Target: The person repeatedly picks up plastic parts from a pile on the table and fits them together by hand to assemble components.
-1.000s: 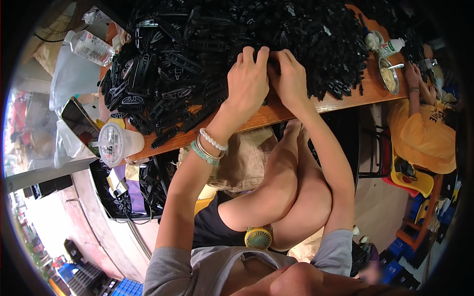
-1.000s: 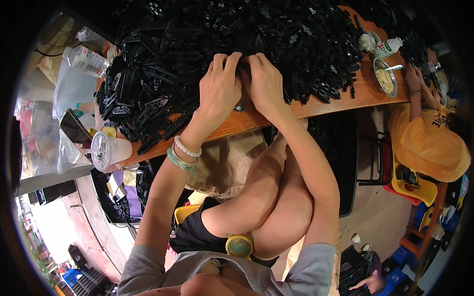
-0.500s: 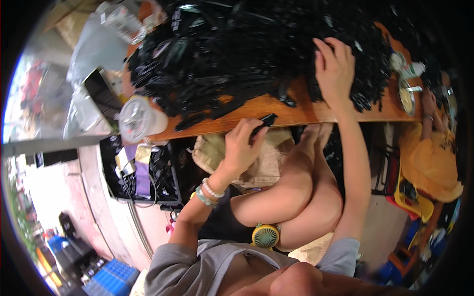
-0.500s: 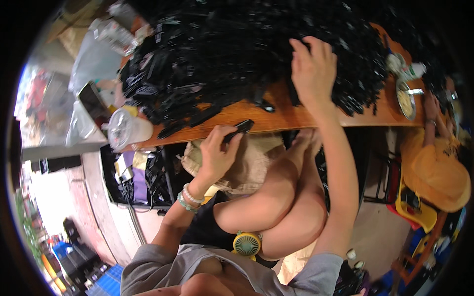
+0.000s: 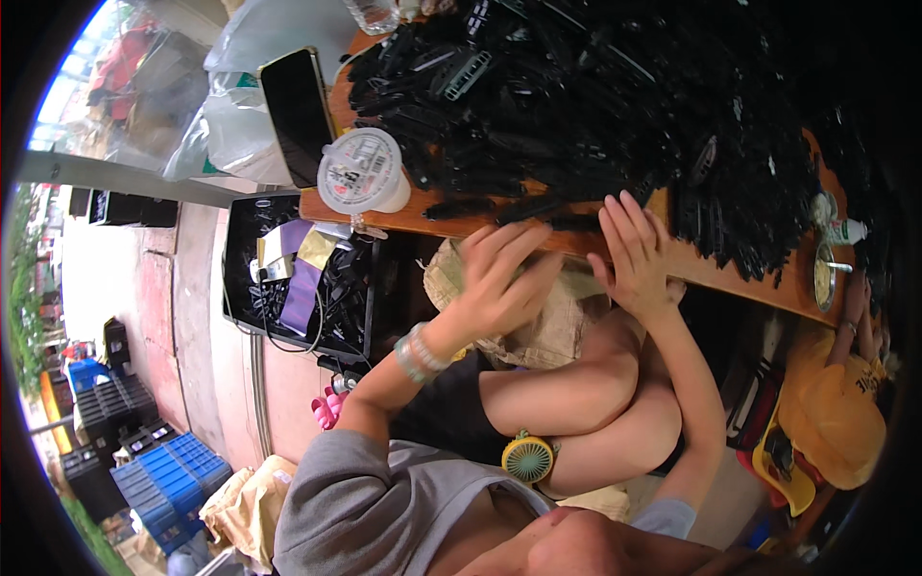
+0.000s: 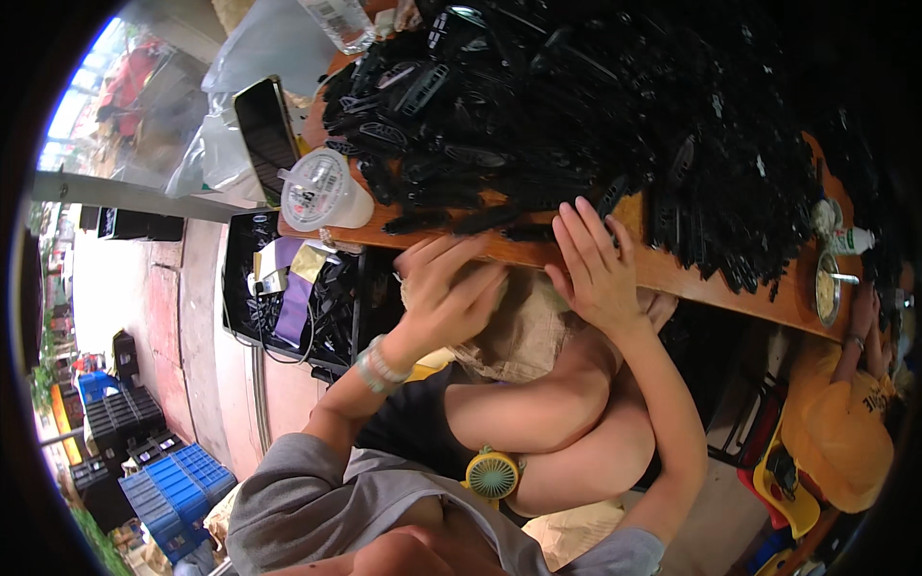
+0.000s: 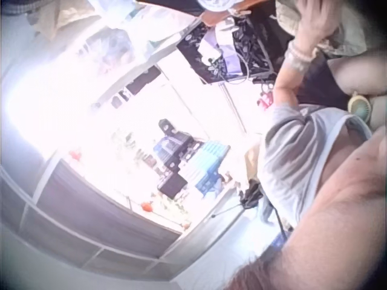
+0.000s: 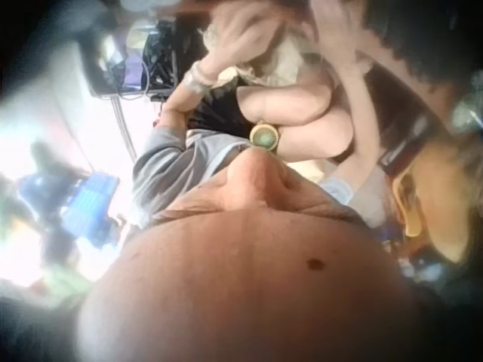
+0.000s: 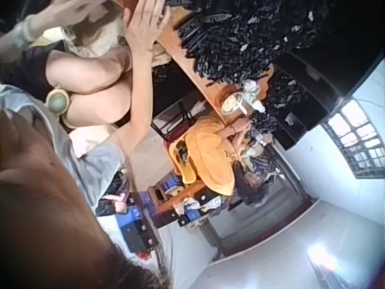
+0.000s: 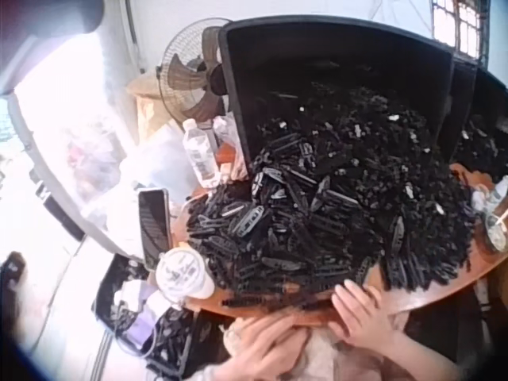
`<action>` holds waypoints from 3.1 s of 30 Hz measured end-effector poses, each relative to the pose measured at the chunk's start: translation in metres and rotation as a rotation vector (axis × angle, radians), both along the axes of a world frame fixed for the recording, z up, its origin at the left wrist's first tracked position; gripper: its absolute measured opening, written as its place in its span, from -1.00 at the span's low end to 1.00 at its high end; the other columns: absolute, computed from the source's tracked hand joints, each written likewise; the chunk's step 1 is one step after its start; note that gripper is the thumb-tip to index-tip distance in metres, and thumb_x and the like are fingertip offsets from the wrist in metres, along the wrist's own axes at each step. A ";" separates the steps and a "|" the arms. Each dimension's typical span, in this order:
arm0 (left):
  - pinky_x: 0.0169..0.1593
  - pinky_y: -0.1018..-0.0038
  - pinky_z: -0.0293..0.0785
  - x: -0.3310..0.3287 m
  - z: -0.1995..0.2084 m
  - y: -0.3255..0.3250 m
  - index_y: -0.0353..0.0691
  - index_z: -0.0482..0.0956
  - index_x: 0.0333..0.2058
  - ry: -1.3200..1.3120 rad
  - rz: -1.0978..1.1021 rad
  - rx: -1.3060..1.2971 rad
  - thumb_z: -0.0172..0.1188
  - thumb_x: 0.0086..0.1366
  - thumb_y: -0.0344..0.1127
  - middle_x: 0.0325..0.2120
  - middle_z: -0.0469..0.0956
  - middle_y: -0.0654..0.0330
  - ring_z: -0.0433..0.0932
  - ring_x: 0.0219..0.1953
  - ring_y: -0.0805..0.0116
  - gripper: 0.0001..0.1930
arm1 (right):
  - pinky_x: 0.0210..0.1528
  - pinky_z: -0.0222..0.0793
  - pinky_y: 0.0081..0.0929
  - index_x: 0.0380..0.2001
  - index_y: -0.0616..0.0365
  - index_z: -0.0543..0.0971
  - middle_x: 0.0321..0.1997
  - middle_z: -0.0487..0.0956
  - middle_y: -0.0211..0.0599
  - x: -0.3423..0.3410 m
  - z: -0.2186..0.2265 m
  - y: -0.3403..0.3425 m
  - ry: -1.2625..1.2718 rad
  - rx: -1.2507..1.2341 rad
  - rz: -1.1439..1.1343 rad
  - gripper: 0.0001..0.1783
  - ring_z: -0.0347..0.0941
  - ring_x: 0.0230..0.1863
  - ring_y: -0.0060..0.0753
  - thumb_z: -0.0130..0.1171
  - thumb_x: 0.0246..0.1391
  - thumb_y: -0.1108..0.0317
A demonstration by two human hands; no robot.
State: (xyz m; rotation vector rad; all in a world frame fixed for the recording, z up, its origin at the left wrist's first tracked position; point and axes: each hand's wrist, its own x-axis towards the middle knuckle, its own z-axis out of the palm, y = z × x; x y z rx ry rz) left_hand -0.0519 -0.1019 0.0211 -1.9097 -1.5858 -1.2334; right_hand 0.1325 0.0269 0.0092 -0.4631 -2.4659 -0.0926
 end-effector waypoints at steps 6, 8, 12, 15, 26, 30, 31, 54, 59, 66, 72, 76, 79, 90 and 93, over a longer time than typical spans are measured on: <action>0.02 0.29 0.37 -0.170 0.085 -0.050 -0.41 0.39 -0.06 -0.055 0.624 0.175 0.28 0.15 -0.35 -0.01 0.35 -0.07 0.38 0.04 0.09 -0.58 | 0.40 -0.23 0.05 0.26 0.14 0.19 0.38 0.15 -0.24 0.001 -0.014 0.001 -0.177 0.083 -0.031 -0.32 -0.03 0.42 -0.21 -0.04 0.16 0.01; 0.17 0.25 0.25 -0.214 0.086 -0.015 -0.37 0.31 0.06 -0.296 0.581 -0.017 0.40 0.05 -0.22 0.10 0.25 -0.11 0.26 0.16 0.02 -0.34 | 0.40 -0.23 0.06 0.26 0.14 0.20 0.38 0.15 -0.24 0.000 -0.017 0.001 -0.174 0.073 -0.009 -0.32 -0.03 0.42 -0.20 -0.04 0.16 0.01; 0.27 0.23 0.15 -0.233 0.058 0.018 -0.32 0.07 0.22 -0.338 0.522 -0.256 0.51 -0.15 -0.15 0.17 0.13 -0.13 0.16 0.23 -0.03 0.02 | 0.40 -0.27 0.08 0.28 0.15 0.15 0.39 0.12 -0.17 0.000 -0.019 0.005 -0.187 0.063 0.040 -0.32 -0.07 0.43 -0.12 -0.08 0.19 0.00; 0.24 0.23 0.19 -0.221 0.058 0.024 -0.32 0.07 0.21 -0.466 0.575 -0.243 0.46 -0.13 -0.22 0.14 0.17 -0.12 0.22 0.19 -0.03 -0.03 | 0.40 -0.27 0.08 0.27 0.15 0.15 0.39 0.13 -0.17 0.001 -0.019 0.007 -0.182 0.060 0.049 -0.32 -0.06 0.43 -0.12 -0.09 0.20 0.00; 0.21 0.28 0.21 -0.205 0.049 0.003 -0.36 0.03 0.22 -0.789 0.344 -0.098 0.42 -0.03 -0.29 0.06 0.30 -0.13 0.30 0.13 0.04 -0.08 | 0.40 -0.23 0.06 0.26 0.11 0.19 0.38 0.13 -0.20 0.002 -0.018 0.005 -0.202 0.075 0.071 -0.33 -0.03 0.42 -0.15 -0.05 0.17 0.01; 0.17 0.28 0.24 -0.176 0.034 -0.039 -0.38 0.19 0.14 -0.394 0.675 0.208 0.34 0.04 -0.39 0.03 0.34 -0.13 0.39 0.05 0.06 -0.29 | 0.40 -0.22 0.07 0.27 0.10 0.18 0.38 0.14 -0.19 0.002 -0.024 0.001 -0.193 0.079 0.060 -0.34 -0.02 0.41 -0.14 -0.04 0.18 0.04; 0.16 0.26 0.26 -0.163 0.032 -0.053 -0.38 0.26 0.08 -0.261 0.713 0.311 0.31 0.06 -0.41 0.04 0.34 -0.13 0.40 0.03 0.07 -0.39 | 0.39 -0.21 0.07 0.27 0.10 0.18 0.38 0.14 -0.18 -0.001 -0.024 0.000 -0.185 0.075 0.070 -0.35 -0.02 0.41 -0.13 -0.04 0.18 0.05; -0.17 0.30 0.37 0.020 -0.016 0.042 -0.37 0.49 -0.14 -0.038 -0.074 -0.349 0.26 0.04 -0.49 -0.26 0.46 0.05 0.43 -0.25 0.11 -0.65 | 0.01 0.19 -0.24 -0.27 0.14 0.56 -0.13 0.45 -0.29 0.022 0.037 0.090 0.179 0.078 -0.474 -0.78 0.34 -0.01 -0.21 0.16 -0.06 0.53; -0.23 0.32 0.40 0.029 -0.023 0.055 -0.33 0.51 -0.17 -0.052 -0.100 -0.340 0.26 0.05 -0.50 -0.33 0.45 0.07 0.44 -0.29 0.12 -0.68 | 0.11 0.17 -0.18 -0.34 0.19 0.55 0.00 0.45 -0.18 0.012 0.042 0.119 -0.121 0.317 -0.562 -0.82 0.25 0.17 -0.17 0.13 -0.11 0.50; -0.37 0.44 0.42 0.035 -0.018 0.042 -0.31 0.54 -0.23 -0.503 -0.179 -0.363 0.18 0.14 -0.59 -0.35 0.46 0.10 0.49 -0.35 0.28 -0.81 | 0.08 0.16 -0.20 -0.33 0.14 0.54 -0.02 0.46 -0.31 0.016 0.029 0.123 0.091 0.341 -0.485 -0.80 0.30 0.12 -0.30 0.20 -0.12 0.45; -0.50 0.60 0.50 0.038 -0.009 0.036 -0.40 0.43 -0.30 -1.266 -0.278 -0.483 0.02 0.29 -0.53 -0.23 0.51 0.06 0.58 -0.53 0.40 -0.95 | 0.06 0.15 -0.21 -0.25 0.15 0.55 -0.05 0.46 -0.36 0.016 0.022 0.126 -0.010 0.283 -0.549 -0.76 0.31 0.08 -0.32 0.21 -0.08 0.44; -0.44 0.54 0.53 0.035 -0.003 0.040 -0.40 0.40 -0.22 -1.567 -0.377 -0.624 -0.05 0.37 -0.44 -0.28 0.54 -0.01 0.61 -0.45 0.28 -0.87 | 0.01 0.18 -0.24 -0.28 0.12 0.56 -0.17 0.51 -0.43 0.020 0.032 0.130 0.164 0.329 -0.453 -0.79 0.40 -0.07 -0.35 0.25 -0.06 0.40; -0.33 0.50 0.58 0.034 -0.005 0.049 -0.38 0.38 -0.15 -1.808 -0.472 -0.712 -0.02 0.34 -0.52 -0.29 0.56 -0.02 0.64 -0.36 0.21 -0.87 | -0.14 0.27 -0.35 -0.30 0.07 0.57 -0.32 0.53 -0.44 0.021 0.038 0.117 0.303 0.204 -0.358 -0.80 0.46 -0.25 -0.33 0.28 -0.05 0.37; -0.18 0.47 0.60 0.045 -0.004 0.058 -0.43 0.37 -0.13 -1.444 -0.511 -0.713 0.06 0.22 -0.66 -0.35 0.59 -0.07 0.65 -0.30 0.21 -0.77 | -0.45 0.30 -0.57 -0.19 0.26 0.56 -0.43 0.53 -0.25 0.018 0.024 0.011 0.581 -0.525 -0.192 -0.56 0.40 -0.48 -0.50 0.43 -0.24 0.51; -0.18 0.50 0.59 0.044 -0.002 0.057 -0.45 0.40 -0.14 -1.405 -0.503 -0.706 0.07 0.21 -0.67 -0.37 0.58 0.00 0.64 -0.28 0.29 -0.77 | -0.44 0.34 -0.54 -0.35 0.25 0.54 -0.45 0.53 -0.21 0.024 0.022 0.007 0.462 -0.478 -0.084 -0.64 0.42 -0.48 -0.40 0.45 -0.30 0.55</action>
